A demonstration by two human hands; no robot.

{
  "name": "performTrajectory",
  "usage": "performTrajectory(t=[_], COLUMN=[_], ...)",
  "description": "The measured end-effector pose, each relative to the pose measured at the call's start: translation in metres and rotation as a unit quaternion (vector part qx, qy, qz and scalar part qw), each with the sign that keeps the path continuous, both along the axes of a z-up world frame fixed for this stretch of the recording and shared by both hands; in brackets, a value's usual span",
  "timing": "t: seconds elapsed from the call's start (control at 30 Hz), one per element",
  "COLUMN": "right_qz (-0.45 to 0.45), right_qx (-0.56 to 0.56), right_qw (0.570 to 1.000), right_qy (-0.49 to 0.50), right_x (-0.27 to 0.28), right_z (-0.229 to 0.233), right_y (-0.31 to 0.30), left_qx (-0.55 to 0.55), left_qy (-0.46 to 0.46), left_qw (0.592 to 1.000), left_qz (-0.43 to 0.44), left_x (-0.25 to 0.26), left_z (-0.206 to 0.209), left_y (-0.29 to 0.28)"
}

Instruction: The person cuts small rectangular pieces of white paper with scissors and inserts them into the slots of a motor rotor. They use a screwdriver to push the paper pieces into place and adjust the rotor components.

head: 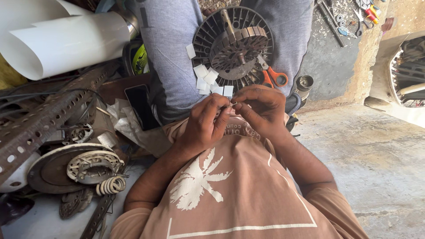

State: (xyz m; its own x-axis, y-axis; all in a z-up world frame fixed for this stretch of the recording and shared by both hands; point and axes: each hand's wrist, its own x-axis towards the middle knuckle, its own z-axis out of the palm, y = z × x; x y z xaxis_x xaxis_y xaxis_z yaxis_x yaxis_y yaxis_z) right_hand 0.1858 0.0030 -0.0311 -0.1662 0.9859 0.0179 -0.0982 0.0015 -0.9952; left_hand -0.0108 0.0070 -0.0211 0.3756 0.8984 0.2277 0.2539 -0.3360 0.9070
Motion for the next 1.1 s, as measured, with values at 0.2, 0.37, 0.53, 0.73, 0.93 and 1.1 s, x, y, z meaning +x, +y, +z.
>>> performTrajectory(t=[0.2,0.37,0.53,0.73,0.93,1.1], right_qz=[-0.006,-0.014,-0.016,0.031,0.061,0.1], right_qx=[0.061,0.066,0.13,0.144,-0.034,0.045], right_qw=[0.997,0.997,0.979,0.986,0.994,0.994], right_qy=[-0.054,-0.033,-0.155,-0.083,0.087,-0.023], right_x=[-0.002,-0.005,-0.004,0.004,0.004,0.01], right_z=[0.001,-0.001,-0.014,-0.042,-0.047,-0.037], right_y=[0.001,0.0,-0.008,-0.016,-0.022,-0.012], left_qx=[0.065,0.086,0.02,-0.088,0.072,-0.216], left_qy=[0.011,0.022,-0.031,-0.128,-0.043,-0.2], left_qw=[0.998,0.996,0.999,0.988,0.996,0.956], left_qz=[-0.004,-0.002,-0.002,-0.014,0.005,-0.007], left_x=[-0.001,0.002,0.004,0.005,0.008,0.008], left_z=[0.002,0.005,0.002,-0.005,0.003,-0.006], left_y=[0.002,0.001,-0.006,-0.001,-0.002,-0.004])
